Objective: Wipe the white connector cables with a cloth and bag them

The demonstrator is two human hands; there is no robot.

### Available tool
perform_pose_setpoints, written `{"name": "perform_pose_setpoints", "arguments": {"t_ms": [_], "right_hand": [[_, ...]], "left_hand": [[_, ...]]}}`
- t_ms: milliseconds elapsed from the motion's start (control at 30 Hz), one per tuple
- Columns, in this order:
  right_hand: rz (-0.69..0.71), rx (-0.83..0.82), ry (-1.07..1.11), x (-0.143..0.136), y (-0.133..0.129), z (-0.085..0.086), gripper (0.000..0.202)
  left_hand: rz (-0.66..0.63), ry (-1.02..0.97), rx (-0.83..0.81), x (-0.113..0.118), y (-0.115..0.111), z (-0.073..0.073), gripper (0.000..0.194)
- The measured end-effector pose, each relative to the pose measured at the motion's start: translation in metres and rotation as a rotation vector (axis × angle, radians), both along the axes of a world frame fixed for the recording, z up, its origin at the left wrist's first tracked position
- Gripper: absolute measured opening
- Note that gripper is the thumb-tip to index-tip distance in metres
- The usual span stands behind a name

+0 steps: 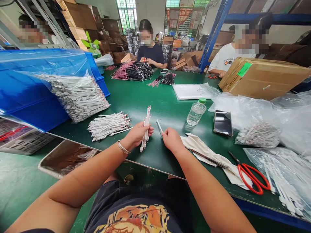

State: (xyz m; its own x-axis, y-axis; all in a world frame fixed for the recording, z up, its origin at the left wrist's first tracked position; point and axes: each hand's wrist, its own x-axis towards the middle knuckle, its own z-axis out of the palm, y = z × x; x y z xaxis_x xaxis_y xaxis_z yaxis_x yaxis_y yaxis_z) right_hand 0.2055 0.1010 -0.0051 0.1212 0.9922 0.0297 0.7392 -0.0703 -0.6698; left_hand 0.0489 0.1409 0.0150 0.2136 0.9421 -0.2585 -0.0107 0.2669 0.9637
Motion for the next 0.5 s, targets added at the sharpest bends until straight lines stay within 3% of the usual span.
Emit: {"name": "perform_pose_setpoints", "arguments": {"t_ms": [133,333,500], "right_hand": [[0.075,0.089,0.227,-0.008,0.002,-0.006,0.024],[0.16,0.139,0.435,-0.012,-0.006,-0.008,0.024],[0.026,0.199,0.595,-0.001,-0.006,0.0,0.029]], "left_hand": [[0.068,-0.161,0.005,0.014,0.001,-0.004,0.01],[0.057,-0.272,0.112,0.036,-0.006,0.0,0.017],[0.068,-0.237,0.335,0.038,-0.014,0.017,0.021]]}}
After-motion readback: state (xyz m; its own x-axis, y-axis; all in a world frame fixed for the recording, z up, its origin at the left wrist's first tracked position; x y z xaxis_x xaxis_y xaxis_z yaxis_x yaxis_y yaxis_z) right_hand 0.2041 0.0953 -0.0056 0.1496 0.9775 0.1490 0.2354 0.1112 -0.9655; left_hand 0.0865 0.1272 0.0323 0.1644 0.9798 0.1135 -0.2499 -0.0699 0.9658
